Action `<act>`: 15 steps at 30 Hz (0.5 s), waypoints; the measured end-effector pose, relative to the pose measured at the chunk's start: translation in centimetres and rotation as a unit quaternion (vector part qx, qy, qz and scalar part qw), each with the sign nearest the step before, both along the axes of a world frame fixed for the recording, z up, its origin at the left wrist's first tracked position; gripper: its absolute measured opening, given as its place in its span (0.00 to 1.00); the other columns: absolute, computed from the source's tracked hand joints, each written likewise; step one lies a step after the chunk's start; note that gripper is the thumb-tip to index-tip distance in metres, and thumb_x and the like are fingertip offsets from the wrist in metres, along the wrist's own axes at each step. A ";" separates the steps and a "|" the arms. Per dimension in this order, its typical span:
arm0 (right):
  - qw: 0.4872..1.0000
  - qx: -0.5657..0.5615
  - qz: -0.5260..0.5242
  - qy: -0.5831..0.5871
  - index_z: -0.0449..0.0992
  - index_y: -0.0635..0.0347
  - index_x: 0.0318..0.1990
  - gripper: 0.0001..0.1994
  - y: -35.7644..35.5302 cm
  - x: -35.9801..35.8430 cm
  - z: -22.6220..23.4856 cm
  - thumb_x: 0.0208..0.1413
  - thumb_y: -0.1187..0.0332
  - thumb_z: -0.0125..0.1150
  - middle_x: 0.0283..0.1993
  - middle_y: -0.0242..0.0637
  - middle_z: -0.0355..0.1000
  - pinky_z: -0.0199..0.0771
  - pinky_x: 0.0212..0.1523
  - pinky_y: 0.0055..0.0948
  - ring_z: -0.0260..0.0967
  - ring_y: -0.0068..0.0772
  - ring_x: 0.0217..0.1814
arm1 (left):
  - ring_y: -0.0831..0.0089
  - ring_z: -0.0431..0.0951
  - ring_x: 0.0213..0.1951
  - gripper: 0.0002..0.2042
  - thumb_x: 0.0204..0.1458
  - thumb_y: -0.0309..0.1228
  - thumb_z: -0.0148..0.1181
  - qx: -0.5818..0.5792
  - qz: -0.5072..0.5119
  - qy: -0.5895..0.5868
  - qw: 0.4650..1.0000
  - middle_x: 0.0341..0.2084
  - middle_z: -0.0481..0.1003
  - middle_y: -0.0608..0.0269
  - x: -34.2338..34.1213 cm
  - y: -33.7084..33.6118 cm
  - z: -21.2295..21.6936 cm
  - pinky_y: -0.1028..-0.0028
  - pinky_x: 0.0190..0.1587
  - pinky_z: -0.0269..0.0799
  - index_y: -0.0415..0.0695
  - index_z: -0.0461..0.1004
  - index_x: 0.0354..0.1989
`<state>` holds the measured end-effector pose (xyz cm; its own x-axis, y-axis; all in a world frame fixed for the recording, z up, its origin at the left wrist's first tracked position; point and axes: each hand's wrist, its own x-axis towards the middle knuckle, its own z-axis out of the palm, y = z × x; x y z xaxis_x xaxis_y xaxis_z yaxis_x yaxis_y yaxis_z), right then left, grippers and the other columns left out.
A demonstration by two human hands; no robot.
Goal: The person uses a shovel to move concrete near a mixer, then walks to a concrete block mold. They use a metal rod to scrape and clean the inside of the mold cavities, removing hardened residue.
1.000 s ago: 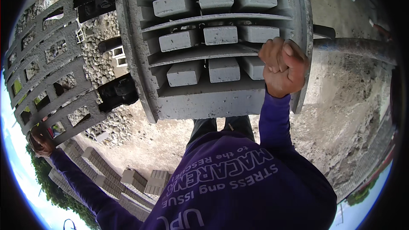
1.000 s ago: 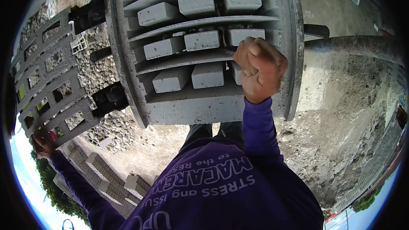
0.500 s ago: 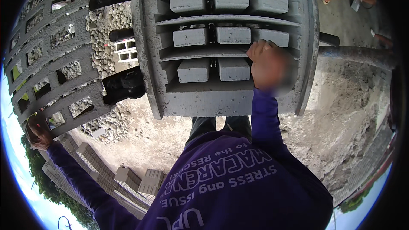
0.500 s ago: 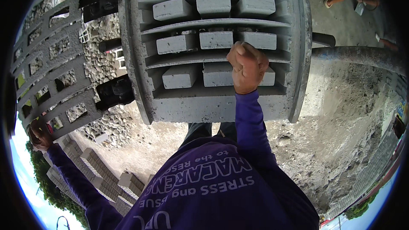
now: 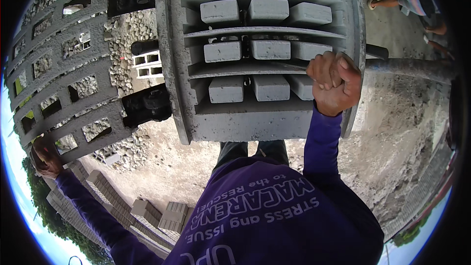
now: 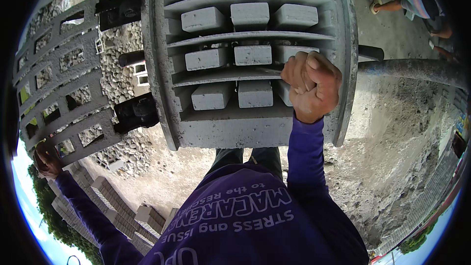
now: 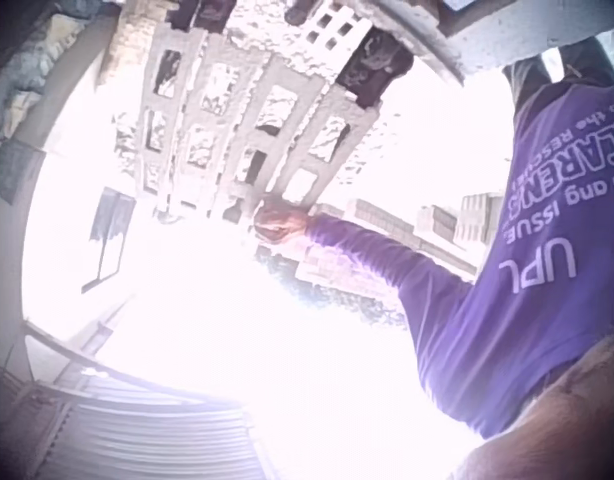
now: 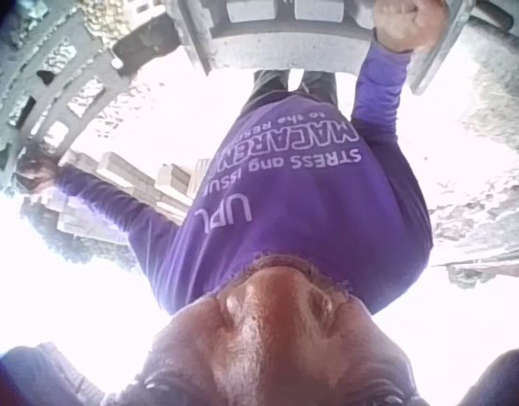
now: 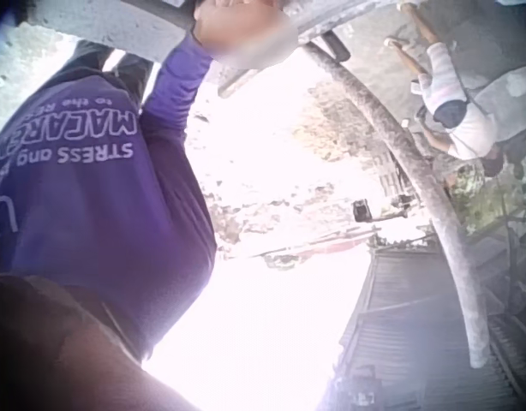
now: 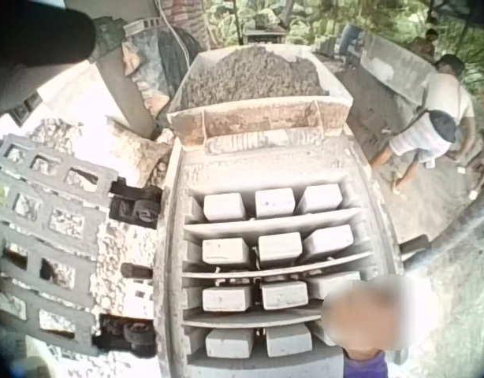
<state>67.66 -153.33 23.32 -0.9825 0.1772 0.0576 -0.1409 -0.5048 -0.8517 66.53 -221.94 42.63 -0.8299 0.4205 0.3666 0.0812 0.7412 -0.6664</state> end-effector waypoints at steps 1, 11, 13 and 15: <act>1.000 -0.012 0.019 0.017 0.51 0.51 0.14 0.19 1.3 0.3 1.6 0.58 0.64 0.42 0.11 0.28 0.48 0.43 0.18 0.26 0.43 0.21 0.13 | 0.64 0.80 0.38 0.13 0.50 0.31 0.66 0.011 0.016 -0.010 1.000 0.37 0.79 0.63 0.5 0.0 0.3 0.68 0.36 0.77 0.49 0.75 0.44; 0.997 -0.065 0.033 0.024 0.52 0.51 0.15 0.19 2.4 -0.1 0.8 0.58 0.64 0.41 0.12 0.30 0.50 0.43 0.17 0.27 0.42 0.22 0.13 | 0.64 0.80 0.35 0.12 0.49 0.30 0.68 0.029 0.018 -0.009 0.999 0.36 0.79 0.63 -0.1 -0.1 0.3 0.69 0.36 0.77 0.49 0.76 0.42; 0.996 -0.044 0.057 0.045 0.52 0.51 0.15 0.19 2.9 -0.2 3.0 0.59 0.64 0.41 0.12 0.30 0.50 0.43 0.17 0.27 0.41 0.22 0.13 | 0.65 0.80 0.35 0.09 0.50 0.30 0.67 0.029 0.023 -0.007 0.999 0.35 0.80 0.62 -0.2 0.8 0.3 0.68 0.37 0.77 0.47 0.77 0.40; 1.000 -0.003 0.028 -0.005 0.52 0.51 0.15 0.18 2.0 0.0 1.6 0.57 0.64 0.43 0.12 0.30 0.51 0.45 0.19 0.26 0.46 0.21 0.14 | 0.65 0.80 0.35 0.09 0.50 0.30 0.67 0.030 0.030 -0.002 0.999 0.35 0.80 0.62 -0.1 0.9 -0.1 0.68 0.37 0.77 0.47 0.77 0.40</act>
<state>67.62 -151.32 24.88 -0.9914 0.1223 0.0460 -0.1032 -0.5170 -0.8497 66.45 -221.04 42.55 -0.8542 0.3478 0.3865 0.0385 0.7837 -0.6200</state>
